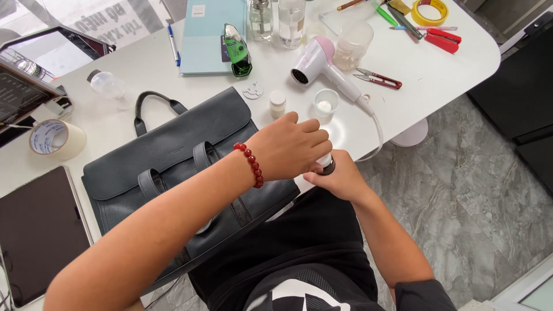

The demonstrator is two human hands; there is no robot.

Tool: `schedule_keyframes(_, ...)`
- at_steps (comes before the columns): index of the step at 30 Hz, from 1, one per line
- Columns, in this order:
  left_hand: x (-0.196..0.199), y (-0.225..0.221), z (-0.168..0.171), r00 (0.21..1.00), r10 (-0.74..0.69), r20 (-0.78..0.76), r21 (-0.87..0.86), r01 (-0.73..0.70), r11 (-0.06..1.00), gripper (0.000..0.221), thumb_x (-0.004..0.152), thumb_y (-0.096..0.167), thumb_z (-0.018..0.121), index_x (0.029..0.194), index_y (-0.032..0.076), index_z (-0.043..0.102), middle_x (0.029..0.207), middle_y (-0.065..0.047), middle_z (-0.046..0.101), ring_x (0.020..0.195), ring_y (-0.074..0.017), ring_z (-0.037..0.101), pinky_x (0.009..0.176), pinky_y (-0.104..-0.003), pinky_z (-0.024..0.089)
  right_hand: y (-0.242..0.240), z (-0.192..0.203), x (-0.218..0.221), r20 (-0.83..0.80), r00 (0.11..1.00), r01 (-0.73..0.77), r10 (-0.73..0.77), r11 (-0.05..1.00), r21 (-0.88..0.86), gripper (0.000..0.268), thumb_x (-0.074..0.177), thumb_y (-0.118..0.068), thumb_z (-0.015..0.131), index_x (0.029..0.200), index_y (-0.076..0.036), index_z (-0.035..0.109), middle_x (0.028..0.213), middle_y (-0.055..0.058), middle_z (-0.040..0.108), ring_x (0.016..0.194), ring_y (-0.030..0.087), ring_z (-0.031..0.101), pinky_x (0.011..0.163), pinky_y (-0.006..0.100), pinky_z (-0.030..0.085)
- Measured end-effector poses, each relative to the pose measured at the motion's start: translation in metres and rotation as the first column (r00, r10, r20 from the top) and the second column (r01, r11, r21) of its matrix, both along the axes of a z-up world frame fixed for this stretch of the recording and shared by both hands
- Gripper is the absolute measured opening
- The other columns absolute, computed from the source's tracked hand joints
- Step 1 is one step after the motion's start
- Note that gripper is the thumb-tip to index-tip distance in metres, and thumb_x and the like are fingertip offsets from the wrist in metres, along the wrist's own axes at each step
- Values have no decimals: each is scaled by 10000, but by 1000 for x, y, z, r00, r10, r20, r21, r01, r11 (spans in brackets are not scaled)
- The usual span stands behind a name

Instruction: Preparing and applying dye to a leather bag at a repair bench.

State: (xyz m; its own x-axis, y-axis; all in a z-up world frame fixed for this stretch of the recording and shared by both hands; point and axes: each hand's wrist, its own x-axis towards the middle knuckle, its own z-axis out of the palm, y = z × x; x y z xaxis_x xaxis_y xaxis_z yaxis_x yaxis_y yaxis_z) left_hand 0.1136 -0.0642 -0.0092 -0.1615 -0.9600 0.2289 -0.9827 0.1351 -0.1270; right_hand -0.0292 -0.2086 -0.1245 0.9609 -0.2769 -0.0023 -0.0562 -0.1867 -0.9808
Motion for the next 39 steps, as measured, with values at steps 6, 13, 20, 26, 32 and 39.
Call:
schedule_keyframes(6,-5,-5,-8,993,34,-113,48,-29,998,437,936,546,593,866,118,645,835,-4,631,855,-200,615,669,-364,467,17,9,-1,44,997,70,-68,996,-49,179,719,-72,779,801,-33,625,673,-31,657,618,44,581,582,244,473)
schedule_keyframes(13,-20,-22,-16,860,453,-236,309,-376,874,674,977,595,443,569,119,688,549,-99,635,529,-274,650,486,-418,485,25,-8,1,179,943,329,-281,868,-371,224,746,-96,843,734,-7,638,616,62,631,576,102,559,586,272,486)
schedule_keyframes(20,-11,-11,12,841,352,-411,195,-296,935,526,992,556,515,890,97,753,823,-87,689,778,-253,674,663,-379,515,16,5,-2,100,941,339,-324,895,-289,161,734,-101,816,813,-27,697,675,41,717,603,104,657,592,285,521)
schedule_keyframes(26,-4,-8,8,908,13,-419,85,26,996,373,820,173,684,1190,153,727,1069,-13,662,1036,-202,634,832,-376,502,9,4,-4,122,970,232,-211,953,-197,205,728,-82,781,906,-19,702,746,43,737,659,95,693,615,268,544)
schedule_keyframes(32,-6,-22,3,901,162,-403,164,-103,981,313,868,365,705,905,54,715,902,-84,676,910,-254,653,793,-396,518,12,6,-3,48,968,250,-245,944,-216,218,698,-74,800,856,-4,666,630,55,667,565,120,611,558,290,494)
schedule_keyframes(39,-13,-33,14,847,445,-290,384,-323,865,632,952,613,571,680,59,709,679,-119,661,651,-292,667,605,-432,533,10,4,-1,116,963,264,-244,942,-209,194,724,-82,788,877,-21,687,687,14,700,623,83,664,592,275,524)
